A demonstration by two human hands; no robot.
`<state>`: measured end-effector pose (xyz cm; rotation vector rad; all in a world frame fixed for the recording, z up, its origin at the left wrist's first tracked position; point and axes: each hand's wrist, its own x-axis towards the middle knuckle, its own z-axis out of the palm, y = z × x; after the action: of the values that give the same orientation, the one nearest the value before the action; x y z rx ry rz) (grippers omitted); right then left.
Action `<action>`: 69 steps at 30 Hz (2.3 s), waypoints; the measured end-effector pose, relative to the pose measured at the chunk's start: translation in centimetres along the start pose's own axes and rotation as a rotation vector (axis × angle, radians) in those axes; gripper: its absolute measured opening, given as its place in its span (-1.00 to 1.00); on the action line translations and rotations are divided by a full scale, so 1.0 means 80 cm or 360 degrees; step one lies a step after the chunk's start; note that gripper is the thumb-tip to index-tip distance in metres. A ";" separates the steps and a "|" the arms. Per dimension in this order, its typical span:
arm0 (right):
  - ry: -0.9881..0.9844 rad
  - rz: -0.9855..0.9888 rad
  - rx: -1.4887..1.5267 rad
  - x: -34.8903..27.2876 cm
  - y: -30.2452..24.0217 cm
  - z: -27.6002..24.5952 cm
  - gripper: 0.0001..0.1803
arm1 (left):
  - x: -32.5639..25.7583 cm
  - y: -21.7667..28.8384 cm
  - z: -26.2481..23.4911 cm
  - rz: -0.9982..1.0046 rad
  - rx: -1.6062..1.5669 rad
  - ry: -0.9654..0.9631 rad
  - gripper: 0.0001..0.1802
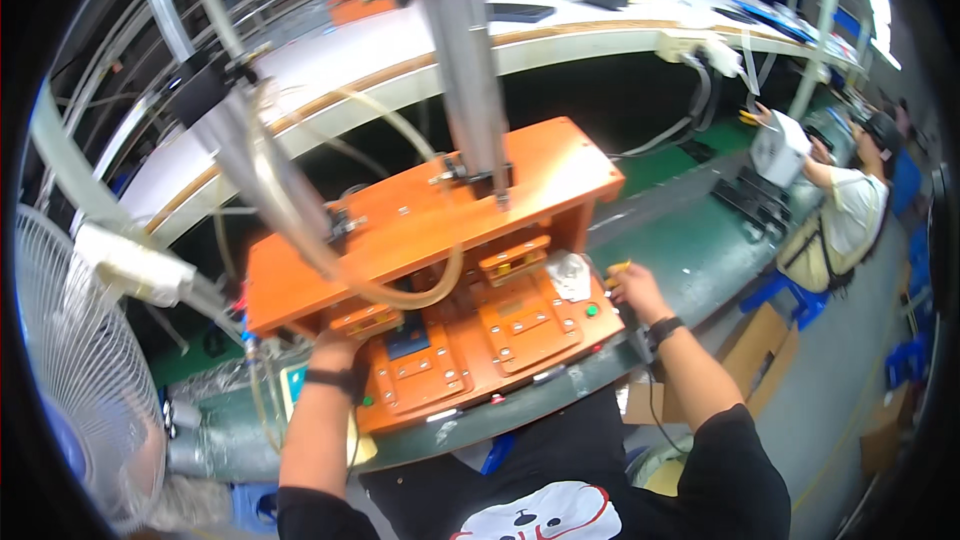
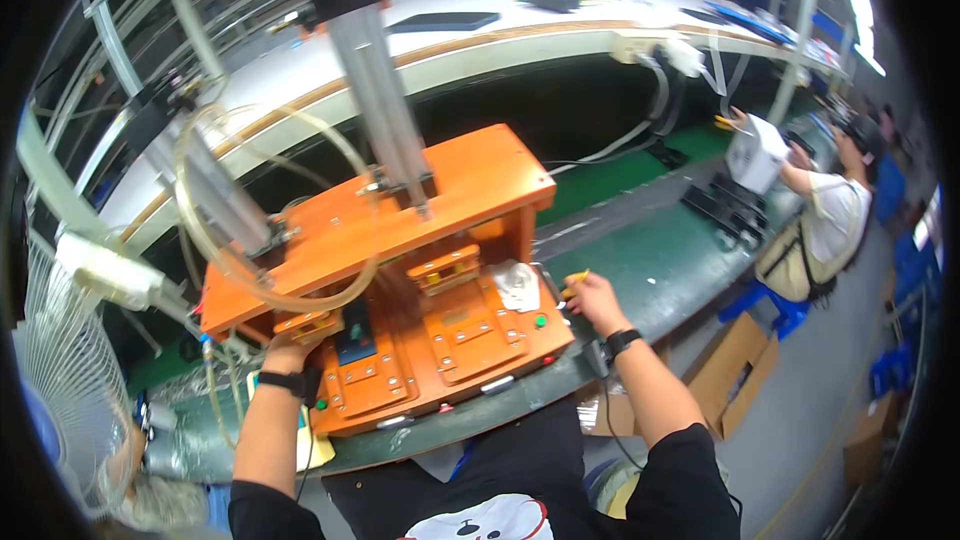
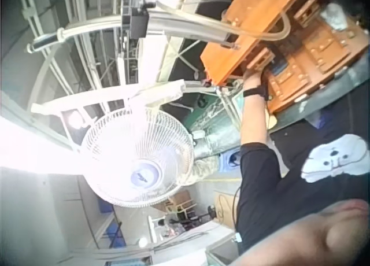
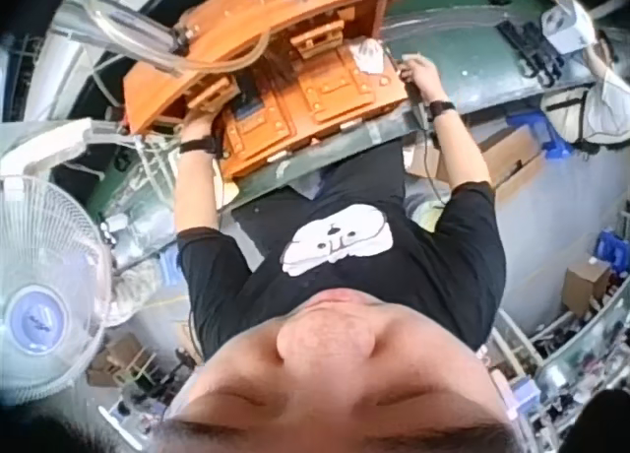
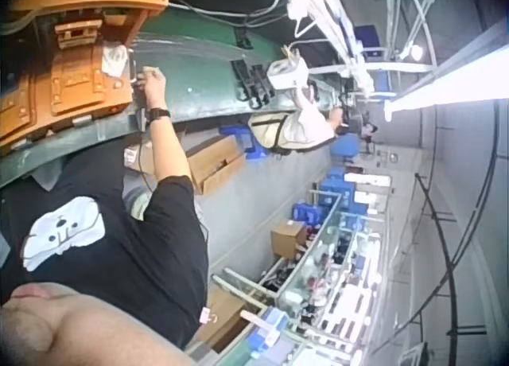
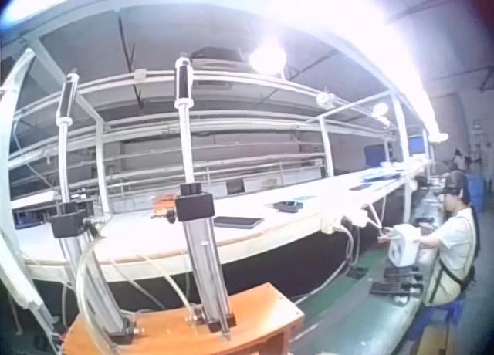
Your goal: The person operates an orange press machine, repeatedly placing small blue rectangular items into the press, activating the mechanism, and removing the processed items. The person handles the items one at a time and places them into a tray.
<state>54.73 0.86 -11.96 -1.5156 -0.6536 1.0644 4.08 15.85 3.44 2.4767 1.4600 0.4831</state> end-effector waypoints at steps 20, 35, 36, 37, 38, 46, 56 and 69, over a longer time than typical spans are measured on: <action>0.0542 -0.0644 0.0002 -0.096 0.080 0.019 -0.90 | -0.297 0.166 -0.079 0.2079 -0.3327 -0.0106 -0.47; 0.0606 -0.0777 -0.0044 -0.089 0.090 0.027 -0.90 | -0.252 0.161 -0.061 0.1590 -0.3541 -0.0430 -0.31; 0.0615 -0.0773 -0.0044 -0.087 0.093 0.024 -0.90 | -0.251 0.162 -0.061 0.1560 -0.3557 -0.0453 -0.30; 0.0618 -0.0769 -0.0039 -0.084 0.095 0.027 -0.89 | -0.249 0.162 -0.061 0.1538 -0.3570 -0.0473 -0.29; 0.0622 -0.0764 -0.0035 -0.083 0.096 0.027 -0.88 | -0.249 0.163 -0.061 0.1514 -0.3584 -0.0487 -0.28; 0.0653 -0.0771 -0.0147 -0.082 0.101 0.024 -0.87 | -0.248 0.171 -0.057 0.1326 -0.3715 -0.0646 -0.19; 0.0672 -0.0696 -0.0249 -0.095 0.089 0.024 -0.87 | -0.249 0.182 -0.057 0.1122 -0.3781 -0.0782 -0.08; 0.0482 -0.0899 -0.0321 -0.093 0.096 0.000 -0.91 | -0.270 0.264 -0.092 0.0620 -0.4330 -0.1257 0.06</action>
<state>50.35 -7.24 -17.33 -1.4932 -0.9196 0.3412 8.43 -13.03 14.15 0.2550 -0.4717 0.5670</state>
